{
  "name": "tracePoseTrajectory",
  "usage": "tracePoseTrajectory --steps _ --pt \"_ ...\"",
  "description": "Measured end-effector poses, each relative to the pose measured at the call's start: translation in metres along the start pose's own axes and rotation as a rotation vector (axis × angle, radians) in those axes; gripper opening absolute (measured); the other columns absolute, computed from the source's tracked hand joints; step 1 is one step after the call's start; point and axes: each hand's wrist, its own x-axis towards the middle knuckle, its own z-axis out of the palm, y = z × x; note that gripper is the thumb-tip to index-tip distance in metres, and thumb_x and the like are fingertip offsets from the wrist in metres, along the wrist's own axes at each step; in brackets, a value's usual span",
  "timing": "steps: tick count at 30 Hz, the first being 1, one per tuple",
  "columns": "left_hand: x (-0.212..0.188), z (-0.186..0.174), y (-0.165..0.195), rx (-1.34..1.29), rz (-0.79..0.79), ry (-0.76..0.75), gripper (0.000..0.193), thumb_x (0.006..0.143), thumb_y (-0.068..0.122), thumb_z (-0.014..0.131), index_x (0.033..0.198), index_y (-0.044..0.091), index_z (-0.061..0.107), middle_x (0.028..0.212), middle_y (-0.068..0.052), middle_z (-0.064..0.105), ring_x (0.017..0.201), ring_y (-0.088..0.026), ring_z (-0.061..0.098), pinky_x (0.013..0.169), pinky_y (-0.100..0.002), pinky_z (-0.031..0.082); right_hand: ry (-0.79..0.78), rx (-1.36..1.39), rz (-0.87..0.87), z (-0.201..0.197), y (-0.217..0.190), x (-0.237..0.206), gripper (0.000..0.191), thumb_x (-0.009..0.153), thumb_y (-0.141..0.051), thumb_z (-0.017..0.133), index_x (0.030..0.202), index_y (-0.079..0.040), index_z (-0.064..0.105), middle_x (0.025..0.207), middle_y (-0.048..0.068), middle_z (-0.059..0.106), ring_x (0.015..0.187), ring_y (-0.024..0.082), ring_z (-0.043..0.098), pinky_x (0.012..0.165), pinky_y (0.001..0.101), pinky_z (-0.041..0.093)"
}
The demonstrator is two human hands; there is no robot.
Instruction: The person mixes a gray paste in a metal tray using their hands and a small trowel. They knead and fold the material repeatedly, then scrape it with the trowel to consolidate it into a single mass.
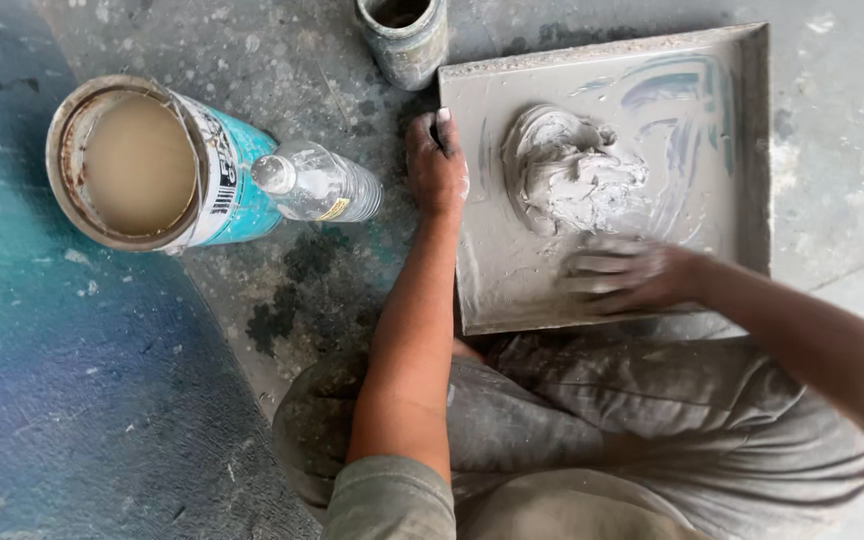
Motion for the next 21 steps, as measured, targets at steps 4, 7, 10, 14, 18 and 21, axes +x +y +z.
tracePoseTrajectory --steps 4,7,10,14,18,21 --pt "-0.001 -0.001 -0.003 0.051 0.062 0.029 0.043 0.107 0.042 0.048 0.118 0.003 0.063 0.119 -0.024 0.067 0.112 -0.044 0.062 0.097 -0.050 0.048 0.086 -0.270 0.029 0.012 0.019 0.066 0.050 0.099 -0.032 0.055 0.146 -0.013 0.053 0.162 0.012 0.042 0.148 0.029 0.037 0.122 0.0472 0.027" --pt "-0.001 -0.002 -0.004 0.028 0.047 0.015 0.043 0.107 0.042 0.048 0.118 0.003 0.063 0.118 -0.023 0.067 0.111 -0.043 0.062 0.097 -0.049 0.048 0.245 -0.444 0.213 -0.002 0.029 0.107 0.052 0.098 -0.034 0.055 0.146 -0.013 0.056 0.163 0.010 0.041 0.152 0.029 0.033 0.126 0.0486 0.023" --pt "0.000 -0.004 -0.003 0.038 0.023 -0.022 0.043 0.107 0.042 0.047 0.118 0.003 0.062 0.118 -0.024 0.066 0.111 -0.044 0.062 0.096 -0.050 0.048 0.211 -0.587 0.410 -0.026 0.032 0.149 0.052 0.099 -0.035 0.055 0.143 -0.008 0.061 0.157 0.017 0.047 0.148 0.036 0.036 0.125 0.0525 0.025" --pt "0.002 -0.006 -0.002 -0.025 0.025 -0.035 0.044 0.107 0.042 0.047 0.117 0.002 0.062 0.118 -0.024 0.065 0.110 -0.044 0.062 0.096 -0.050 0.049 0.054 -0.386 0.889 -0.058 0.080 0.201 0.058 0.091 -0.037 0.050 0.140 -0.006 0.058 0.144 0.031 0.050 0.133 0.054 0.042 0.073 0.0727 0.042" --pt "0.001 -0.007 0.004 0.028 0.019 -0.053 0.044 0.108 0.042 0.047 0.119 0.003 0.062 0.121 -0.023 0.065 0.113 -0.044 0.061 0.097 -0.050 0.047 -0.359 0.175 1.108 -0.088 0.149 0.154 0.056 0.107 -0.042 0.042 0.137 0.001 0.061 0.143 0.026 0.058 0.134 0.039 0.056 0.108 0.0531 0.050" --pt "0.000 -0.006 0.008 0.055 -0.030 -0.036 0.043 0.106 0.043 0.049 0.119 0.004 0.062 0.120 -0.021 0.066 0.111 -0.042 0.062 0.095 -0.050 0.048 0.227 0.615 0.957 -0.080 0.145 0.069 0.054 0.105 -0.044 0.040 0.143 -0.013 0.062 0.147 0.016 0.055 0.132 0.032 0.049 0.112 0.0455 0.037"
